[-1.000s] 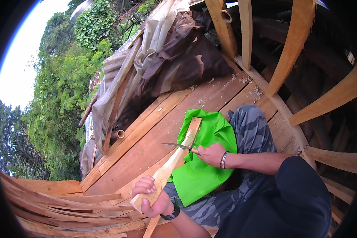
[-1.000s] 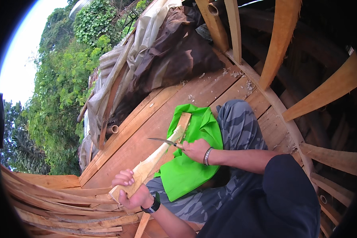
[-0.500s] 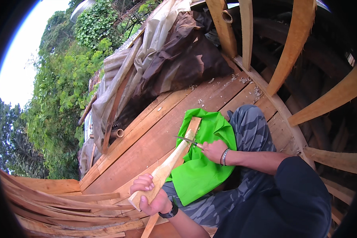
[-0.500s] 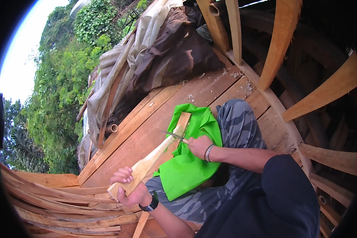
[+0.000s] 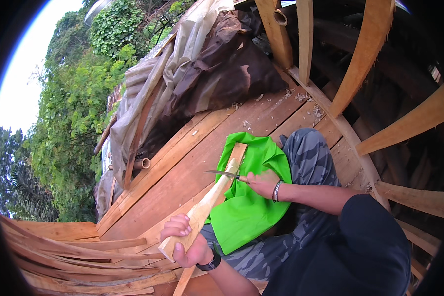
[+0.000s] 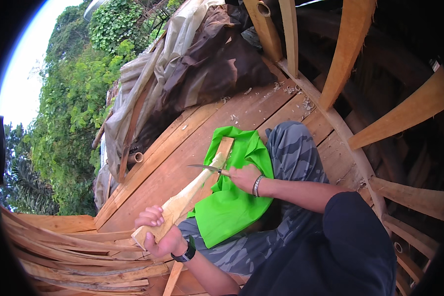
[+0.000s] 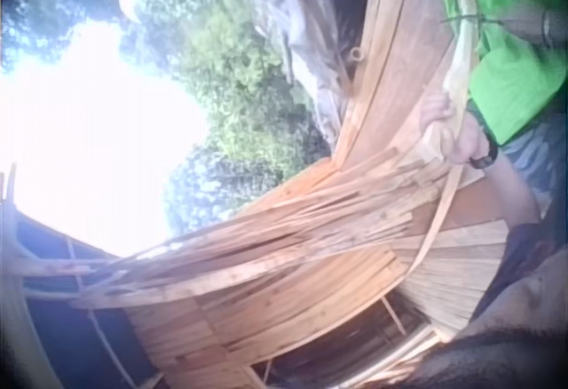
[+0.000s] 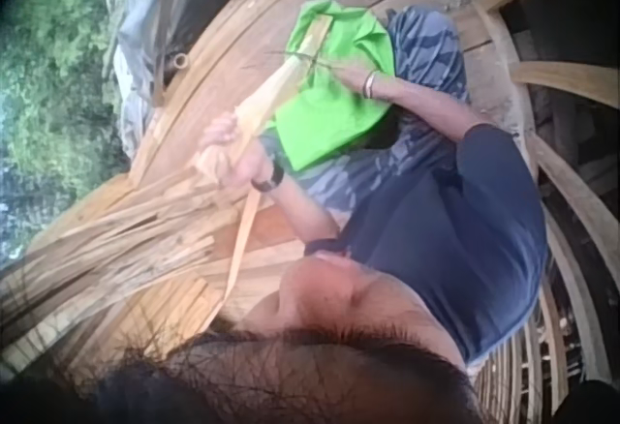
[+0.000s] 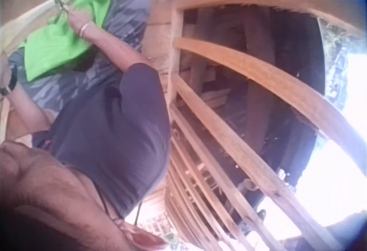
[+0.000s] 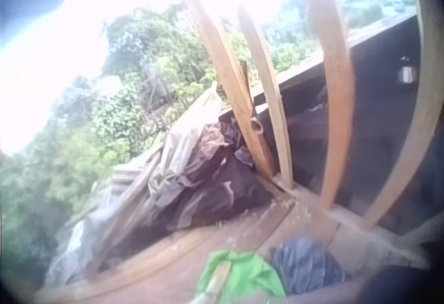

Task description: The person sits on a wooden floor and uses a knife to carve a long, thin piece of light-colored wood. They hold the wood with their left hand and use the knife in their right hand to shave off thin strips of wood, refining the shape of the piece.

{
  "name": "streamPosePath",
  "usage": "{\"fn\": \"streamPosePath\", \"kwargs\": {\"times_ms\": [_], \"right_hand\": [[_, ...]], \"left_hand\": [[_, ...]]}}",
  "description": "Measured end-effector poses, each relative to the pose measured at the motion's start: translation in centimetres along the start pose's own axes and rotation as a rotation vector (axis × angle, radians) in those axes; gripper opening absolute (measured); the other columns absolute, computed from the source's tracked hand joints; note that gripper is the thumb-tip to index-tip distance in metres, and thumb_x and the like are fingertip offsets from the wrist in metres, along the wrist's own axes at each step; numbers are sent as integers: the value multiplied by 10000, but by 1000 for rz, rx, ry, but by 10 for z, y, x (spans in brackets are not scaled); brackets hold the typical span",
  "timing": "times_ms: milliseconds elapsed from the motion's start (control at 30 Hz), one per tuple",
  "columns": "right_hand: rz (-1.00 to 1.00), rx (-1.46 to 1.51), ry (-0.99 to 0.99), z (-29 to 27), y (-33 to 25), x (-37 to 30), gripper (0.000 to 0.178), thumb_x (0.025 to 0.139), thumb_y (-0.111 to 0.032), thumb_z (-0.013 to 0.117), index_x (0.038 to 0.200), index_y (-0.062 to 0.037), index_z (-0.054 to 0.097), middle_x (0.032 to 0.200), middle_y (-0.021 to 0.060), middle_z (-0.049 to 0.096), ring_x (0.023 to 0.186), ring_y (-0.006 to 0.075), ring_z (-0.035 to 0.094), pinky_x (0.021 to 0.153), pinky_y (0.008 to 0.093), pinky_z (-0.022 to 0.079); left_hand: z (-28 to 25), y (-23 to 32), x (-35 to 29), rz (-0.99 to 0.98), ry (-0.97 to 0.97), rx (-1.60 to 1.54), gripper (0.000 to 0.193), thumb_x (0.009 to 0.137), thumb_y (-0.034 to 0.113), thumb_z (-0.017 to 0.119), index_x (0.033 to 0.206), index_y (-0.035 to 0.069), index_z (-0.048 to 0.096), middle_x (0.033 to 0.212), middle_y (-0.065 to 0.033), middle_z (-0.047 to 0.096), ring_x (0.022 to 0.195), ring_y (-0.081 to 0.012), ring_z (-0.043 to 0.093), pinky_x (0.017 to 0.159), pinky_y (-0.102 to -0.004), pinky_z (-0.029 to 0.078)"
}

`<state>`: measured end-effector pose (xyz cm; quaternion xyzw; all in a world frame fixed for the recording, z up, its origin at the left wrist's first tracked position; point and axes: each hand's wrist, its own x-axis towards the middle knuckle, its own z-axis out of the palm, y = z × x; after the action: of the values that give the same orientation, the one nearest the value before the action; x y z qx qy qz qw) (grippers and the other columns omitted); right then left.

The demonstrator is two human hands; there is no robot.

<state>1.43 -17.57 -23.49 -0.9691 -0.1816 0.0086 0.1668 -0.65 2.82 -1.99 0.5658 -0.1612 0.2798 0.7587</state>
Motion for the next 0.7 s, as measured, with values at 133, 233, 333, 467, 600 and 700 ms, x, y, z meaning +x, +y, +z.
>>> {"fn": "streamPosePath", "kwargs": {"times_ms": [133,233,333,467,600,700], "right_hand": [[34,37,-52,-18,-20,15,173,914,-212,474,953,-49,514,560,82,612,488,274,625,433,427,464],[-8,125,-103,-55,-47,9,143,913,-179,448,950,-64,522,553,73,603,485,279,621,433,437,461],[52,63,-27,-21,-9,9,165,908,-194,460,967,-67,547,573,89,612,502,286,629,450,426,469],[111,106,-143,-26,-26,11,187,903,-199,476,990,-47,542,584,105,619,519,279,641,462,420,477],[-26,140,-188,-59,-43,10,222,907,-214,484,1049,-55,548,639,102,627,526,271,636,465,405,474],[5,-144,-73,18,22,6,301,921,-228,472,1170,-69,530,739,109,617,537,258,623,475,394,474]], "left_hand": [[-7,1,-1,18,-12,15,249,729,300,483,729,67,394,645,-53,359,612,-167,353,661,-339,330],[-15,3,-2,23,27,8,250,728,298,487,730,65,396,650,-55,359,611,-169,353,663,-339,330],[-7,1,1,8,-1,9,251,730,299,487,732,65,396,652,-53,359,609,-168,351,663,-336,329],[-6,2,1,18,-11,13,252,730,300,486,734,64,397,654,-55,361,612,-168,358,668,-336,334],[-11,4,0,24,-16,31,251,723,295,485,741,59,399,655,-62,366,620,-170,359,669,-339,338],[8,0,2,13,-76,27,252,724,297,484,744,60,400,655,-61,368,622,-171,359,669,-340,339]]}}
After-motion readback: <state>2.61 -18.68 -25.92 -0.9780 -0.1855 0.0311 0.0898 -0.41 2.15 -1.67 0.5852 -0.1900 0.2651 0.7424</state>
